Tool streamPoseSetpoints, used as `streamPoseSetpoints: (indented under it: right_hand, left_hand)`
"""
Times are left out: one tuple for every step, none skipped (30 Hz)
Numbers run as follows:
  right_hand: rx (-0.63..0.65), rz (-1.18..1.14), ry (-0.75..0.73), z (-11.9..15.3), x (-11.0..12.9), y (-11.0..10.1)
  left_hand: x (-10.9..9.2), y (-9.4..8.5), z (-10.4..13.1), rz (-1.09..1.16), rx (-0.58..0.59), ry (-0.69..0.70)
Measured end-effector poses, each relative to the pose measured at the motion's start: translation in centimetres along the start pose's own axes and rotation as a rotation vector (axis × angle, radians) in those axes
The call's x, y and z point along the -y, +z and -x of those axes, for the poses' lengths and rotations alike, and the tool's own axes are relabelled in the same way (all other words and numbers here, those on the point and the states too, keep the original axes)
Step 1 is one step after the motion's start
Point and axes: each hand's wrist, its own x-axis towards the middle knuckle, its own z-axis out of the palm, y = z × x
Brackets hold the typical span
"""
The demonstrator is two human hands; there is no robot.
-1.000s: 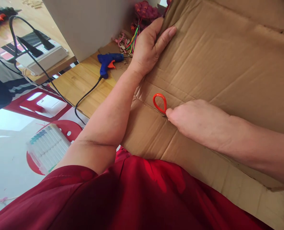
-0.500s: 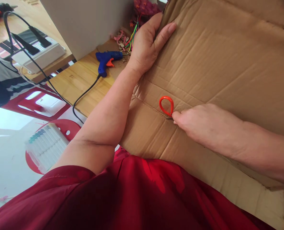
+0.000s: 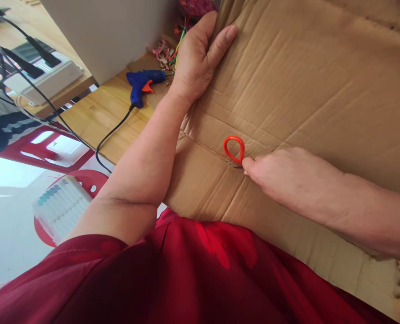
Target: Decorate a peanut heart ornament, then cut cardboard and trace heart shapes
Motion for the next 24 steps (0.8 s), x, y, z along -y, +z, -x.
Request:
streamPoseSetpoints:
  right_hand:
    - [-0.008, -0.001, 0.001, 0.1, 0.0, 0.2]
    - [-0.008, 0.000, 0.005, 0.3, 0.0, 0.3]
    - [-0.004, 0.003, 0.008, 0.4, 0.0, 0.4]
    - [0.005, 0.007, 0.014, 0.4, 0.0, 0.4]
    - [0.010, 0.008, 0.014, 0.5, 0.0, 0.4]
    - [0.015, 0.008, 0.015, 0.5, 0.1, 0.4]
    - [0.020, 0.006, 0.012, 0.6, 0.1, 0.4]
    - [0.025, 0.003, 0.012, 0.6, 0.1, 0.4]
    - [0.028, -0.003, 0.012, 0.8, 0.1, 0.4]
    - [0.035, -0.011, 0.017, 0.9, 0.0, 0.6]
    - [0.042, -0.018, 0.023, 1.0, 0.0, 0.7]
    - [0.048, -0.023, 0.029, 1.2, 0.0, 0.9]
    - [0.052, -0.026, 0.034, 1.3, 0.0, 1.0]
    - [0.054, -0.027, 0.038, 1.4, -0.1, 1.2]
    - [0.053, -0.027, 0.036, 1.5, -0.1, 1.3]
    - [0.048, -0.025, 0.032, 1.5, -0.1, 1.3]
    - [0.041, -0.025, 0.027, 1.5, -0.1, 1.4]
    - [0.036, -0.028, 0.023, 1.5, -0.1, 1.4]
    - [0.032, -0.031, 0.021, 1.5, -0.2, 1.4]
    - [0.030, -0.035, 0.019, 1.5, -0.2, 1.4]
    - [0.031, -0.039, 0.021, 1.6, -0.2, 1.5]
    - [0.034, -0.042, 0.022, 1.6, -0.3, 1.5]
    - [0.038, -0.044, 0.027, 1.7, -0.3, 1.7]
    - [0.045, -0.048, 0.029, 1.9, -0.3, 1.8]
  left_hand:
    - [-0.1, 0.0, 0.0, -0.008, 0.003, 0.000]
    - [-0.2, -0.1, 0.0, -0.014, 0.000, -0.001]
    - [-0.4, -0.1, 0.1, -0.028, 0.008, -0.003]
    - [-0.4, -0.1, 0.1, -0.047, 0.012, -0.007]
    - [-0.4, -0.1, 0.2, -0.061, 0.006, -0.010]
    - [-0.4, -0.1, 0.2, -0.068, 0.005, -0.014]
    - [-0.2, -0.1, 0.2, -0.065, 0.003, -0.012]
    - [0.0, -0.1, 0.1, -0.053, -0.003, -0.003]
    - [0.2, -0.1, 0.1, -0.031, -0.012, 0.013]
    - [0.4, 0.0, 0.0, -0.005, -0.017, 0.027]
    - [0.6, -0.1, 0.0, 0.015, -0.008, 0.039]
    - [0.6, -0.1, 0.0, 0.029, 0.000, 0.048]
    - [0.4, -0.1, 0.0, 0.041, 0.012, 0.046]
    - [0.2, -0.2, 0.0, 0.046, 0.026, 0.037]
    - [-0.2, -0.3, 0.1, 0.044, 0.039, 0.023]
    - [-0.5, -0.4, 0.2, 0.039, 0.049, 0.009]
    - [-0.8, -0.5, 0.2, 0.036, 0.056, 0.000]
    - [-1.1, -0.5, 0.3, 0.034, 0.060, -0.005]
    - [-1.2, -0.5, 0.3, 0.032, 0.054, -0.002]
    - [-1.2, -0.5, 0.3, 0.030, 0.047, 0.009]
    - [-1.1, -0.4, 0.3, 0.026, 0.037, 0.017]
    - [-1.0, -0.4, 0.2, 0.021, 0.020, 0.025]
    - [-0.9, -0.3, 0.2, 0.016, 0.010, 0.028]
    - [-0.9, -0.3, 0.2, 0.014, 0.006, 0.022]
